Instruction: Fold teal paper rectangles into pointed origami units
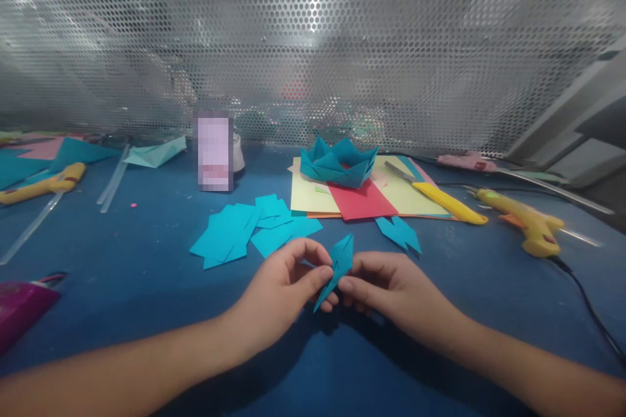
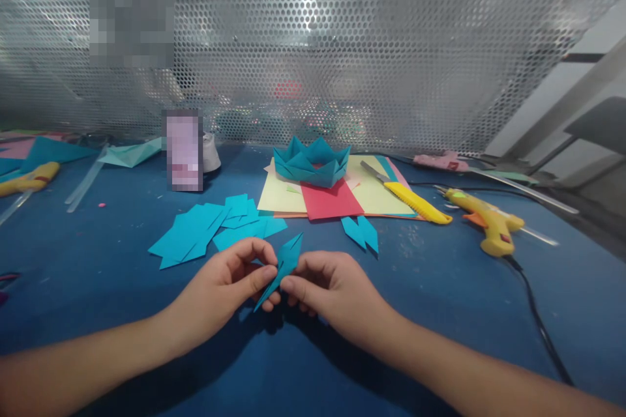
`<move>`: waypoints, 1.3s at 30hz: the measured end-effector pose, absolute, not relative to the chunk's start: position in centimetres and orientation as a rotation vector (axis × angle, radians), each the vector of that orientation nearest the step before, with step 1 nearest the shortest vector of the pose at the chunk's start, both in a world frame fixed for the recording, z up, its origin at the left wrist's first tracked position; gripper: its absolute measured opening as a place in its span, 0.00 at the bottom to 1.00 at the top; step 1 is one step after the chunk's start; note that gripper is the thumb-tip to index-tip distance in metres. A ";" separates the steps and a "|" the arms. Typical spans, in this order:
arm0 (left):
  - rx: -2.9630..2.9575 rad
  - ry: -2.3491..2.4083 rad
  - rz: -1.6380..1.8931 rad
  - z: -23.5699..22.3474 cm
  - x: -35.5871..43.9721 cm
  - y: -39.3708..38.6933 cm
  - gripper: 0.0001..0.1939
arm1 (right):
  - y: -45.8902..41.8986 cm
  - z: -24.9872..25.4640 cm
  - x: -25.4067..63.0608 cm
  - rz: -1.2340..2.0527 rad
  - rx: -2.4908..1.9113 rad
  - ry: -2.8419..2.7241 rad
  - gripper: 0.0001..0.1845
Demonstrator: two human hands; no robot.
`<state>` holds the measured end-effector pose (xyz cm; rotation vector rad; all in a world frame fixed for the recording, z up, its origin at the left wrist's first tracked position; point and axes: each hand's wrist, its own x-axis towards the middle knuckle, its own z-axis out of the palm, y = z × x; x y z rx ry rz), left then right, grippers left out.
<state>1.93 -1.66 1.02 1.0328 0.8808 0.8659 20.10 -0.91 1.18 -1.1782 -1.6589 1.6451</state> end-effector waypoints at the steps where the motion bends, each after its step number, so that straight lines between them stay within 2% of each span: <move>1: 1.034 0.886 0.862 1.0 1.9 -1.7 0.18 | -0.9 1.2 20.1 1.647 -1.192 -1.647 0.23; 8: 1.054 0.936 0.870 0.9 1.8 -1.7 0.16 | -0.6 1.2 20.2 1.636 -1.237 -1.596 0.24; 21: 1.195 0.896 0.956 0.9 2.0 -2.0 0.07 | -0.8 1.1 20.2 1.605 -1.217 -1.634 0.21; 30: 1.299 0.906 1.004 0.3 2.2 -2.4 0.07 | -0.9 1.4 20.2 1.656 -1.111 -1.618 0.15; 34: 1.349 0.908 1.004 0.4 2.1 -2.7 0.07 | -1.0 1.4 20.2 1.721 -1.075 -1.575 0.16; 39: 1.312 0.889 1.001 0.6 2.1 -2.6 0.06 | -0.9 1.2 20.1 1.644 -1.192 -1.620 0.19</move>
